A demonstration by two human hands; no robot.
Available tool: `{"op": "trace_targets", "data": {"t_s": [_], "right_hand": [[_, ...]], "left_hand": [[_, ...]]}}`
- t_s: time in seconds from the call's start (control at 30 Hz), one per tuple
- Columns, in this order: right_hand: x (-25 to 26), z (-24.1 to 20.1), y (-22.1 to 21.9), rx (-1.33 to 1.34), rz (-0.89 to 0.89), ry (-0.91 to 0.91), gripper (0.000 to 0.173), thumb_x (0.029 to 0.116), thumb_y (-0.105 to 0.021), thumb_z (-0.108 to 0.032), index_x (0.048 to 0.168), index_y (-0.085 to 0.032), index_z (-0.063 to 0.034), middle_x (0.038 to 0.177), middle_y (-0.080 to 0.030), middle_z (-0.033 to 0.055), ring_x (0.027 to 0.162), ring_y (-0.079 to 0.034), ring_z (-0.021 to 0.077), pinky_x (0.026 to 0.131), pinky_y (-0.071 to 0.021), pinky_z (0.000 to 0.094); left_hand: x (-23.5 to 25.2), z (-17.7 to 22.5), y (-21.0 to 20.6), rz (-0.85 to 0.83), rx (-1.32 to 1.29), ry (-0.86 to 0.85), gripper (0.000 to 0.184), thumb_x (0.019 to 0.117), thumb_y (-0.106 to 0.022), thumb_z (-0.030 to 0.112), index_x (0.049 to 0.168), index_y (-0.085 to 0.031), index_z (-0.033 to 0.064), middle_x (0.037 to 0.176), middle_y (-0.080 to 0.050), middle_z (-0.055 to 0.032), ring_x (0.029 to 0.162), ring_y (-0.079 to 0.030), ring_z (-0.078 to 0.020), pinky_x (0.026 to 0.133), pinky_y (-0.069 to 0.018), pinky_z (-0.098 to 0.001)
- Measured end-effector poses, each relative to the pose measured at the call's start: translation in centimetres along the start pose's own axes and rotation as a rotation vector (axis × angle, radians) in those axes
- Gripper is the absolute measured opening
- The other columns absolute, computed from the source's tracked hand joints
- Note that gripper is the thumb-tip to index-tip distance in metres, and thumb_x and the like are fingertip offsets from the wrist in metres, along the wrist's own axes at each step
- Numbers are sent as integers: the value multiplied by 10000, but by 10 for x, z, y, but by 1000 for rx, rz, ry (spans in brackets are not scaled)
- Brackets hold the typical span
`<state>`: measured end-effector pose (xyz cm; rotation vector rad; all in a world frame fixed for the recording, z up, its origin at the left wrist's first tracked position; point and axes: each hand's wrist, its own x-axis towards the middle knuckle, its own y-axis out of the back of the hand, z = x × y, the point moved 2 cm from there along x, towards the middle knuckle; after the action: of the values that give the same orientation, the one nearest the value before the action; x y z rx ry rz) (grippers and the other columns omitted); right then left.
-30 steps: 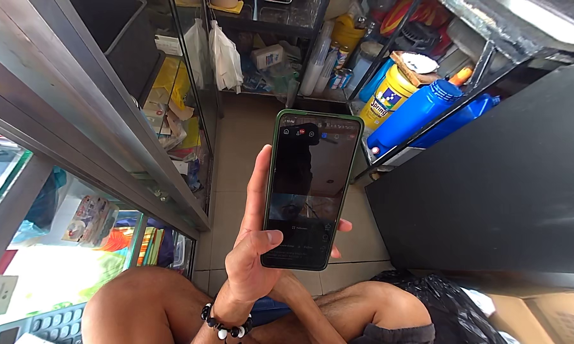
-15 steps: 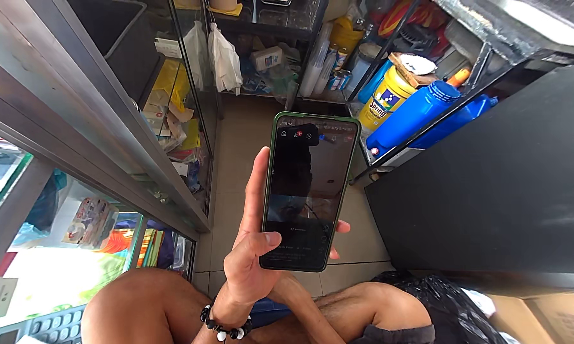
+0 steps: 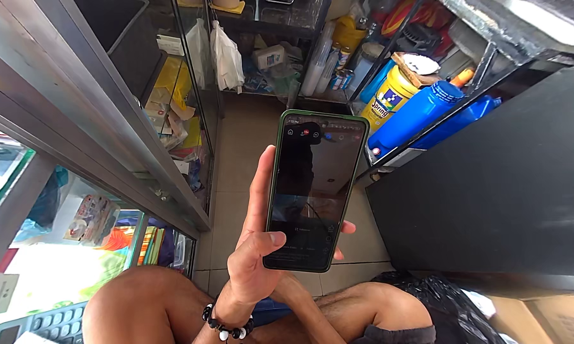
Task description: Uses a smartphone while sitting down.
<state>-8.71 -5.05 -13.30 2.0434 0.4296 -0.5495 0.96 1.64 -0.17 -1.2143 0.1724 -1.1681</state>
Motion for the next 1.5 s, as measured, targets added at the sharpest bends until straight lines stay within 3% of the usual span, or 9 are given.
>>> {"op": "trace_targets", "data": {"t_s": [0.03,0.1,0.2,0.37,0.53,0.8,1.1,1.27,1.5], "right_hand": [[7,-9,7,131,-196,-201,429,1076,-494,-230,1483,-514,-96,1425,-586,177,1324,-558,324,1107,-411,474],[16,-5,-4,214,-236,-271,441,1062,-521,-228,1486,-507,-105,1438,-570,192,1351,-529,361,1117,-394,538],[7,-5,4,213,-206,-202,436,1069,-503,-236,1475,-512,-76,1405,-590,209,1315,-559,368,1093,-421,528],[-24,-41,62,280,-232,-311,426,1060,-482,-106,1475,-498,-11,1446,-560,214,1334,-545,347,1122,-385,462],[5,-6,7,231,-191,-201,427,1063,-507,-213,1464,-523,-65,1397,-591,214,1300,-565,372,1081,-432,531],[6,-11,8,242,-214,-272,436,1060,-517,-201,1481,-515,-88,1417,-587,195,1313,-559,361,1092,-414,528],[45,25,-56,185,-127,-184,434,1037,-535,-293,1414,-572,-81,1364,-614,216,1274,-586,375,1064,-433,573],[18,-1,-9,227,-224,-254,439,1062,-521,-225,1480,-511,-89,1429,-574,193,1333,-542,354,1105,-408,527],[21,7,-19,208,-181,-185,433,1058,-531,-252,1451,-536,-71,1382,-600,212,1288,-573,374,1068,-440,540]], "left_hand": [[0,0,0,-1,-4,0,818,929,-463,118,1595,-123,450,1427,-486,-241,1149,-609,-465,833,-577,-593],[0,0,0,-5,-5,-4,813,930,-460,119,1594,-128,451,1427,-488,-239,1158,-608,-459,842,-576,-586],[0,0,-1,-4,0,4,824,925,-464,127,1593,-108,455,1419,-488,-246,1144,-610,-459,846,-572,-581],[0,1,-1,-4,-2,1,813,932,-457,121,1596,-120,446,1426,-485,-246,1141,-611,-469,831,-578,-592],[0,0,-1,-2,-3,-1,817,929,-459,122,1595,-119,452,1419,-489,-243,1139,-614,-459,839,-575,-584],[-1,0,0,-4,-9,3,813,931,-462,123,1594,-130,455,1408,-500,-248,1135,-616,-459,848,-572,-586],[-1,-1,1,-3,9,-5,807,933,-455,129,1598,-126,447,1413,-492,-258,1131,-613,-468,843,-569,-592],[0,-1,1,2,-2,3,824,925,-466,120,1595,-120,452,1421,-488,-244,1140,-614,-459,838,-575,-586],[0,-2,2,3,-5,7,817,932,-467,128,1593,-119,458,1421,-487,-250,1146,-609,-466,846,-570,-592]]}}
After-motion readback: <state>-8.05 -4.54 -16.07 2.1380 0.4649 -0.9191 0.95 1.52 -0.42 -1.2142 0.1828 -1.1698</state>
